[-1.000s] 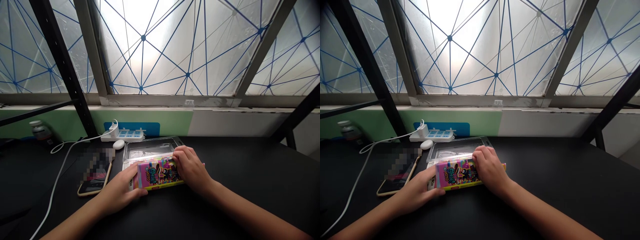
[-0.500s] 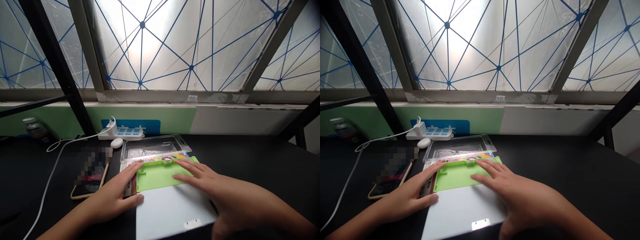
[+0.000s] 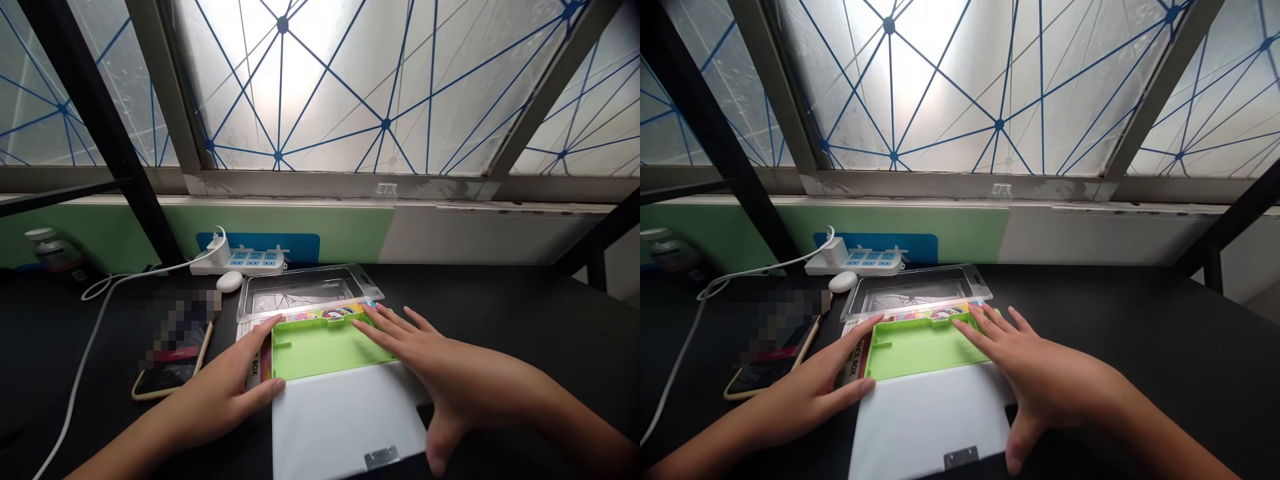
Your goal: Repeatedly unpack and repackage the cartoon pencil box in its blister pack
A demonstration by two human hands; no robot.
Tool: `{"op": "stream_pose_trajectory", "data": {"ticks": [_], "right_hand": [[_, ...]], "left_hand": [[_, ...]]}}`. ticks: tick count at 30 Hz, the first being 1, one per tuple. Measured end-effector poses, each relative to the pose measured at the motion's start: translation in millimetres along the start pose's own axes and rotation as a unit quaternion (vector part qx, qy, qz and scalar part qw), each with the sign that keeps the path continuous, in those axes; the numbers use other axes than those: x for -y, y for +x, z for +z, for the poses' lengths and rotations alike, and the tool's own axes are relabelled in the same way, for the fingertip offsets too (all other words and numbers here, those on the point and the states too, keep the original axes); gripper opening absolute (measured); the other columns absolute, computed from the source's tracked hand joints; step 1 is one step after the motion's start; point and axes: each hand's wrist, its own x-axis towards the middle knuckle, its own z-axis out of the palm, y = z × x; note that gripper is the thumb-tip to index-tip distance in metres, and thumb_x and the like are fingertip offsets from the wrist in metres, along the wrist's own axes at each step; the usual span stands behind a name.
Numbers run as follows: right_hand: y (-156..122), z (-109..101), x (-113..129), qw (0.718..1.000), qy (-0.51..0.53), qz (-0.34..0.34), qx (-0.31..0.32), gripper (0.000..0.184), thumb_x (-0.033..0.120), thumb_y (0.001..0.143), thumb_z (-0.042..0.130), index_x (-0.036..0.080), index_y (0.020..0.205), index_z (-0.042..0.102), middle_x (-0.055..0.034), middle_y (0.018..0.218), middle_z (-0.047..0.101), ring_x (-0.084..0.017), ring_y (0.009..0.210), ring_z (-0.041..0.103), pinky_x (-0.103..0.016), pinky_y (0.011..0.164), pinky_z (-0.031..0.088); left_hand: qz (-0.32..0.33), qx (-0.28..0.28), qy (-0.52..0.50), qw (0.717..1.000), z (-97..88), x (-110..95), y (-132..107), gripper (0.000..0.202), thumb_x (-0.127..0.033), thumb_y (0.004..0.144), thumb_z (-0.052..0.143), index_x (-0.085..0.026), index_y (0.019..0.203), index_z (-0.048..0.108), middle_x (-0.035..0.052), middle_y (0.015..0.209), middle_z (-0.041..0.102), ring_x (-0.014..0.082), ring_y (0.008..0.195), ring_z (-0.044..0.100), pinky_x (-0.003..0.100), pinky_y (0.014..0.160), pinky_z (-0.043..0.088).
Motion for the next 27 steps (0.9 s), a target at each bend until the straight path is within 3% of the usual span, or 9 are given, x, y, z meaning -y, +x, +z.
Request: {"op": "stream_pose_trajectory", "data": {"ticks": [4,9,12,16,22,27], "right_hand": [[-3,2,0,1.0,-0.011,0.003,-0.011,0.149,0.046,0.044,0.093,0.032,0.16,-0.001,-0.0112,0.167,-0.016,-0.047,0.148,-0.013,-0.069,0.114,-0.013],[-13,-7,-4,0.999,0.011,-0.025,-0.022,0.128,0.041,0.059,0.088,0.034,0.16,0.01,-0.0106,0.169,0.005,-0.043,0.151,-0.002,-0.07,0.116,-0.005],[-14,-7,-5,0.999,0.009,-0.028,-0.024,0.133,0.029,0.053,0.089,0.035,0.16,0.01,-0.0104,0.168,0.004,-0.044,0.151,0.0,-0.071,0.116,-0.003],[-10,-1,-6,0.997,-0.002,-0.037,-0.061,0.124,0.011,0.056,0.079,0.039,0.159,0.016,-0.0062,0.168,0.006,-0.043,0.151,0.003,-0.068,0.118,0.005],[-20,-18,-6,0.998,0.029,-0.025,-0.043,0.11,0.026,0.069,0.08,0.041,0.158,0.018,-0.0014,0.168,0.015,-0.042,0.151,0.005,-0.066,0.119,0.012],[-27,-35,-18,0.995,0.079,-0.012,-0.057,0.092,0.044,0.079,0.077,0.041,0.156,0.029,-0.0013,0.163,0.034,-0.04,0.146,0.034,-0.053,0.115,0.037]], "left_hand": [[-0.001,0.003,-0.01,1.0,1.2,3,-1,0.076,-0.053,0.1,0.049,-0.032,0.162,0.01,0.0047,0.168,0.022,0.0304,0.151,0.027,0.051,0.122,0.025],[0.022,-0.011,-0.038,0.999,1.4,7,1,0.066,-0.052,0.104,0.038,-0.031,0.162,0.013,0.0037,0.167,0.024,0.0301,0.151,0.028,0.049,0.121,0.028],[0.035,-0.021,-0.043,0.998,0.8,8,2,0.064,-0.052,0.105,0.036,-0.031,0.162,0.016,0.0031,0.166,0.026,0.0302,0.151,0.029,0.048,0.121,0.029],[0.034,-0.019,-0.053,0.998,-0.1,7,2,0.066,-0.056,0.104,0.035,-0.031,0.162,0.015,0.0031,0.166,0.026,0.0301,0.151,0.029,0.046,0.121,0.029],[0.02,-0.021,-0.088,0.996,-0.5,4,1,0.075,-0.071,0.099,0.028,-0.032,0.161,0.016,0.0042,0.166,0.027,0.0321,0.151,0.027,0.049,0.121,0.026],[0.003,-0.026,-0.139,0.99,-0.7,9,-1,0.092,-0.086,0.087,0.011,-0.032,0.161,0.015,0.0077,0.16,0.041,0.0362,0.148,0.033,0.054,0.12,0.026]]}}
